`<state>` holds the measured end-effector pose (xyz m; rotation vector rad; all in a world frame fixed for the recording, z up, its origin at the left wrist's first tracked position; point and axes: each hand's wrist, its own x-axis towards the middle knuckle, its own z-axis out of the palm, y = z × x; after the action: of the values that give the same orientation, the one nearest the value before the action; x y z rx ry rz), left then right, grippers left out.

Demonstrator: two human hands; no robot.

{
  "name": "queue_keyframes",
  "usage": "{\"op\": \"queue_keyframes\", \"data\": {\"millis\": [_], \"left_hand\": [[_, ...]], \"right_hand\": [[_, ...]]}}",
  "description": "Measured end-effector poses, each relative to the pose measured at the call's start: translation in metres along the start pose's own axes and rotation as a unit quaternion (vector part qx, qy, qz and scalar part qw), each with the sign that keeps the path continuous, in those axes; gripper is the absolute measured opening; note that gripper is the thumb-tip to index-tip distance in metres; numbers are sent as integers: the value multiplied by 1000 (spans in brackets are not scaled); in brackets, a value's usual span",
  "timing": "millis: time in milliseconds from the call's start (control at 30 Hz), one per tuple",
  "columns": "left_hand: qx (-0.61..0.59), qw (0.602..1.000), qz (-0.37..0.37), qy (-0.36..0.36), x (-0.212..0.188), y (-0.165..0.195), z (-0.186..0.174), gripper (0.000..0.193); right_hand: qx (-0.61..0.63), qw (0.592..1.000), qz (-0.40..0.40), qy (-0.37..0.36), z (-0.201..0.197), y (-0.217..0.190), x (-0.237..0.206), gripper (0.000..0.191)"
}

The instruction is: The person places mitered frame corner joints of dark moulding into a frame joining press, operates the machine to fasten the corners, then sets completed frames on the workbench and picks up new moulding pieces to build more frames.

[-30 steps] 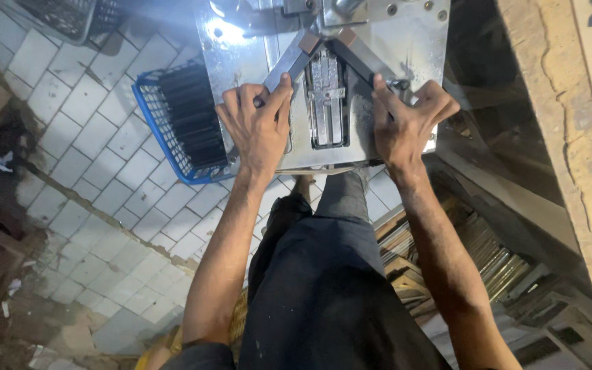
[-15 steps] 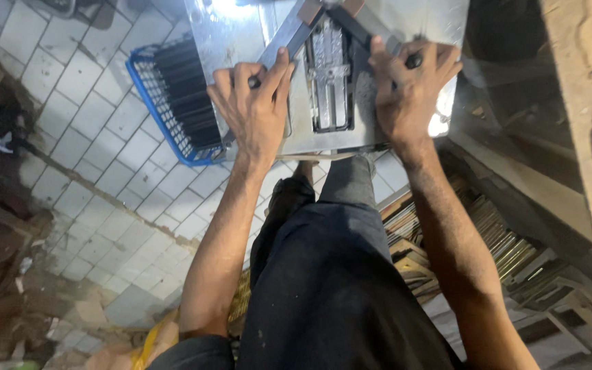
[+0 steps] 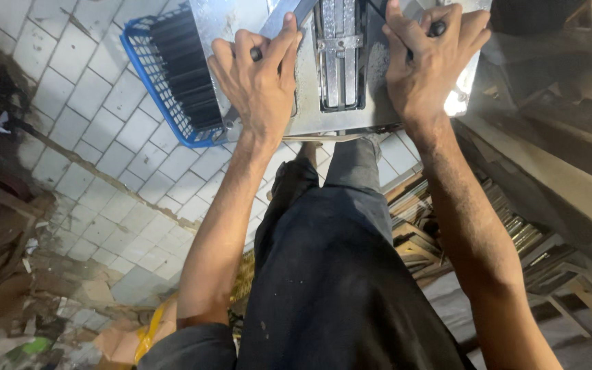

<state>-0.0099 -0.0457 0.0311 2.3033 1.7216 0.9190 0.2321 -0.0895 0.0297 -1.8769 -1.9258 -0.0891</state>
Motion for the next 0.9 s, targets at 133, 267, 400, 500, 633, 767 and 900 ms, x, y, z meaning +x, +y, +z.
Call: {"op": "queue_keyframes", "data": {"millis": [133,267,400,500,633,767,900], "left_hand": [[0,1000,12,22,4,0,0,27],[-27,999,16,26,10,1,-4,23],[-11,1000,3,16,18,6,-8,23],[-13,1000,5,4,20,9,-13,24],[-27,999,-16,-18,14,8,-14,25],[-14,1000,-8,9,24,8,-13,24],[-15,1000,-23,3,30,13,-12,20]], "right_hand": [[20,1000,13,3,-5,-2,3,27],[26,999,12,16,-9,-7,9,27],[27,999,21,21,-13,-11,15,27],[30,999,31,11,-17,-10,17,26],[17,999,48,-3,-16,-14,13,29],[8,999,42,-15,-14,-15,29,31],[13,999,35,-7,-25,-22,34,33]]}}
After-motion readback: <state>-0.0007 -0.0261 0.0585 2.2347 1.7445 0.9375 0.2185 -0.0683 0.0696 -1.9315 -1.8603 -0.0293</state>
